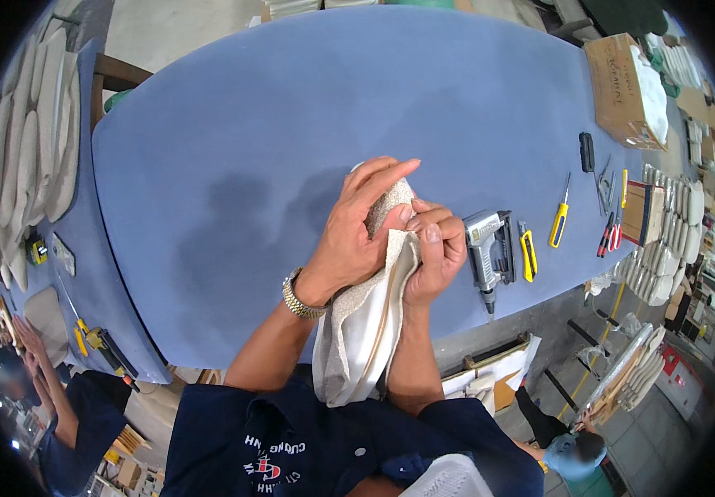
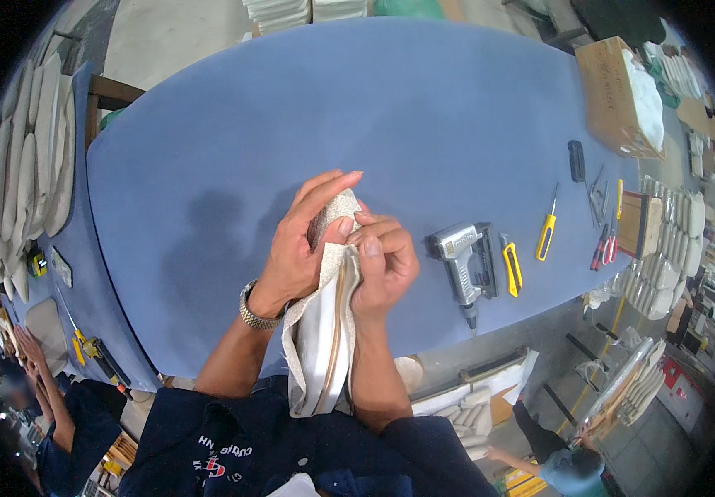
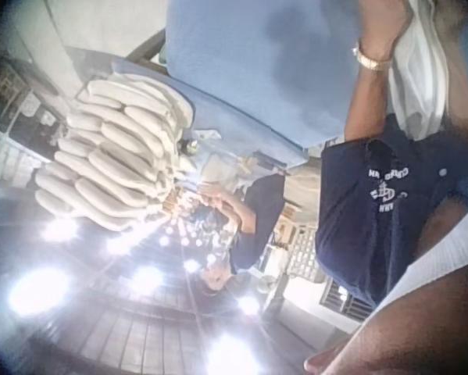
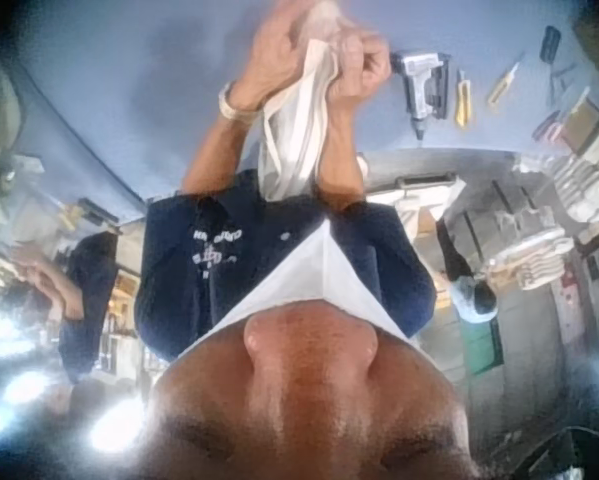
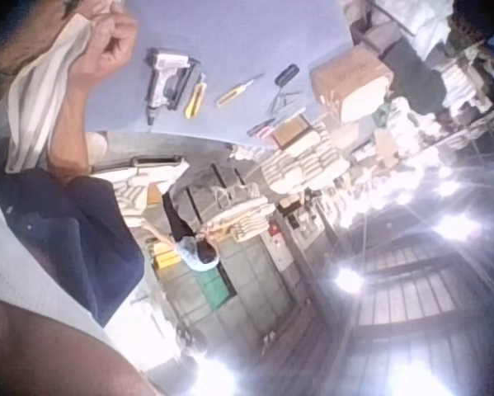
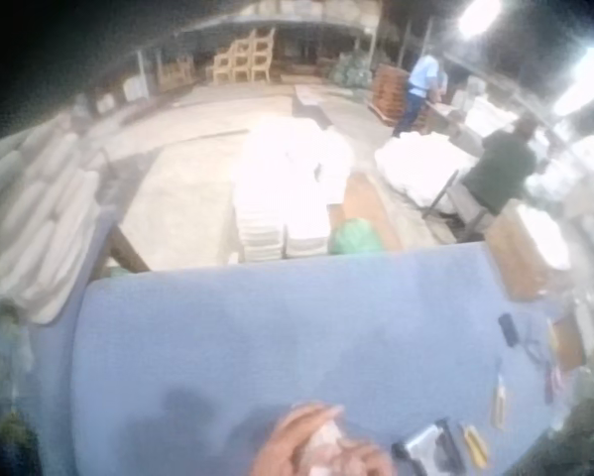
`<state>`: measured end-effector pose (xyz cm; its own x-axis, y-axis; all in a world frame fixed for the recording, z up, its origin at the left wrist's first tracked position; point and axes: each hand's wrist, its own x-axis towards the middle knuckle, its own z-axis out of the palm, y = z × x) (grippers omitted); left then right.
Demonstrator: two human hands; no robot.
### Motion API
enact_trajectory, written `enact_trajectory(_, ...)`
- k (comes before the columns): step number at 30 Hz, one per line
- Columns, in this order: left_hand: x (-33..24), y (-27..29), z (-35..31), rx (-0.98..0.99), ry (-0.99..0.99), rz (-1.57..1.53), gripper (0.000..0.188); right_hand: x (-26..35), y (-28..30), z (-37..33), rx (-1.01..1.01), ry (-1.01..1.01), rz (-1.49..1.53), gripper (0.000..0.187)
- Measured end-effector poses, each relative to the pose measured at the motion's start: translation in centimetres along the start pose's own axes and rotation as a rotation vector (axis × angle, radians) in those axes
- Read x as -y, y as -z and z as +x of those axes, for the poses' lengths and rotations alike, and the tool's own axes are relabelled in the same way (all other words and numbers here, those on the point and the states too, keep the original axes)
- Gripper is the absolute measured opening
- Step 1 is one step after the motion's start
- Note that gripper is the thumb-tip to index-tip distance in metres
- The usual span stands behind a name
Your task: The person assembles a cushion by folding fabric over a foam insert and securing it with a staple gun. They trim excess fabric with a utility knife and smooth the surface, repeating the process on multiple cushions.
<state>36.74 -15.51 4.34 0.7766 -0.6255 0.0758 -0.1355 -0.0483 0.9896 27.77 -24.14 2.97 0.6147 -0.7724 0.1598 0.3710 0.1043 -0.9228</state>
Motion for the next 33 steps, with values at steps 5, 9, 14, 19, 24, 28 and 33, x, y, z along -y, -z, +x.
enact_trajectory(5, -0.3, -0.1, -0.1, 0.041, 0.017, -0.022, 0.050, 1.9, 9.0, -0.2, -0.082, -0.119, -0.551, 0.023)
enact_trajectory(9, 0.2, -0.2, -0.2, 0.077, 0.001, -0.002, 0.057, 0.5, 20.3, -1.3, 0.020, -0.199, -1.346, 0.065)
enact_trajectory(14, -0.1, 0.6, -0.1, 0.114, 0.012, -0.029, 0.064, -0.7, 20.2, 0.0, 0.136, -0.269, -1.600, 0.092)
enact_trajectory(19, 0.1, 0.9, 0.0, 0.114, -0.012, -0.002, 0.070, 2.0, 20.8, 3.4, 0.285, -0.278, -1.295, 0.086)
enact_trajectory(24, 0.1, 1.0, -0.2, 0.133, -0.015, -0.028, 0.074, 10.6, 11.7, 5.6, 0.286, -0.483, -0.697, 0.075)
enact_trajectory(28, 0.0, 1.0, -0.2, 0.148, -0.009, -0.014, 0.078, 13.7, 6.2, 7.7, 0.788, -0.186, -0.908, 0.070)
enact_trajectory(33, 0.6, 1.4, 0.0, 0.170, -0.035, -0.030, 0.084, 14.1, 1.7, 9.0, 0.966, -0.208, -1.005, 0.065)
